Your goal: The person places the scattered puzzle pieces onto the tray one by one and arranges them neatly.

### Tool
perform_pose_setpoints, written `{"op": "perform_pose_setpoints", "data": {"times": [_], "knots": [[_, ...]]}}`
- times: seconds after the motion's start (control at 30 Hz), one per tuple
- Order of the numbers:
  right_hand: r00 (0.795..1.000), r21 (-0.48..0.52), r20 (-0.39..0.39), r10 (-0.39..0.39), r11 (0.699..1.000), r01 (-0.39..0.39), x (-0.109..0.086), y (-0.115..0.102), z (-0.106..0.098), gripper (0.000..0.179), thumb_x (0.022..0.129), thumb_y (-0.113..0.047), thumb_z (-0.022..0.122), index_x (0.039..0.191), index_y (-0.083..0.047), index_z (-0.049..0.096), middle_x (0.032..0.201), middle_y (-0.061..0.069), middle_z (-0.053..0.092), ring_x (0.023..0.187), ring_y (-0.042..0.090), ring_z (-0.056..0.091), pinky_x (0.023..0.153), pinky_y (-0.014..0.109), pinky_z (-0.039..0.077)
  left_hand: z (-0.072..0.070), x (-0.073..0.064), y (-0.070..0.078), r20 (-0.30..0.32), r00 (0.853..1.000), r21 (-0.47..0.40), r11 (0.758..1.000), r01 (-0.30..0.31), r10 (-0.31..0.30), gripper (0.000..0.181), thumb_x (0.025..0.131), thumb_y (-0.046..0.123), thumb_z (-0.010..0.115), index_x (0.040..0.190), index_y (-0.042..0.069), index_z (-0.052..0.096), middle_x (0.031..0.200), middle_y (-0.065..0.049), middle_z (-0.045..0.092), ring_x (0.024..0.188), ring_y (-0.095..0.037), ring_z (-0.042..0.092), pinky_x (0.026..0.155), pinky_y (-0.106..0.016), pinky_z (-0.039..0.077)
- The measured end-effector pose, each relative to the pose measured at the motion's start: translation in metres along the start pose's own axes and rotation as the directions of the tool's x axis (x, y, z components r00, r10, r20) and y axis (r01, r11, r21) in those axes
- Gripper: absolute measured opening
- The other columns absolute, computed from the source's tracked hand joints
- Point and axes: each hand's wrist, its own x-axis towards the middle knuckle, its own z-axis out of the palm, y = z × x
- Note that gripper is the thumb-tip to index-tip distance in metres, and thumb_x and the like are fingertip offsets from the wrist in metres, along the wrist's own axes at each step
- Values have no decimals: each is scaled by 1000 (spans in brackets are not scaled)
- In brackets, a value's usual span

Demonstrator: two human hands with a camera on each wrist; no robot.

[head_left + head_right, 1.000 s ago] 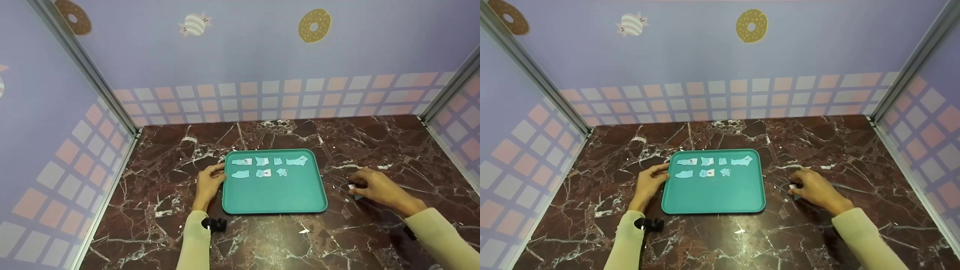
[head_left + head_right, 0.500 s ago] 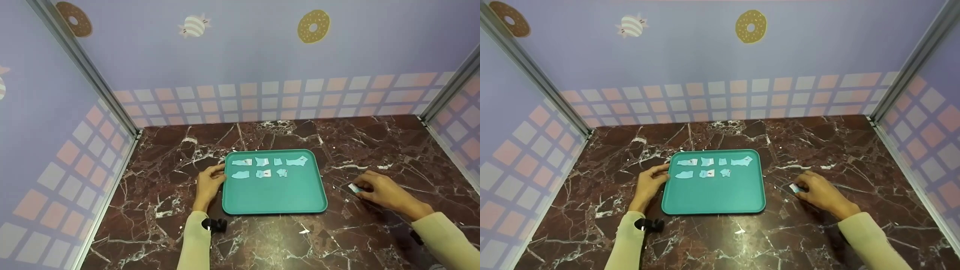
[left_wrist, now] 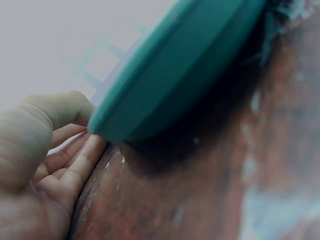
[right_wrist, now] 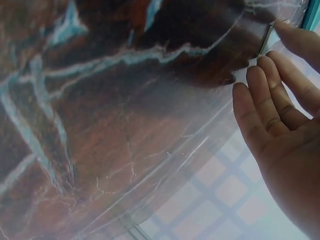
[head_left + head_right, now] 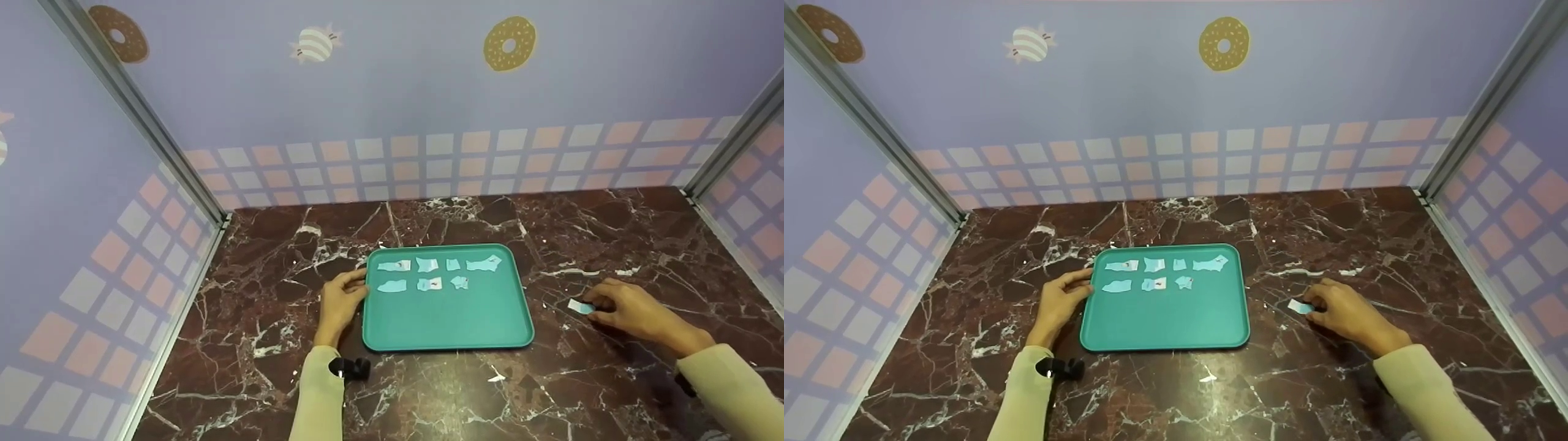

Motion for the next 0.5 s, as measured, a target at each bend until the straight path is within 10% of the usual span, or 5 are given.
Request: {"op": "perform_pose_setpoints", "data": {"times": [0.5], "knots": [[999,-6,46,23,1000,-23,5,-2,-4,20,81,1,86,92,-5,72,88,-2,63,75,17,66,67,34,59,-2,-2,1,8,1000,33,999,24,-24,34,90,-5,75,124,-5,76,116,-20,73,102,-33,73,86,-34,62]]}}
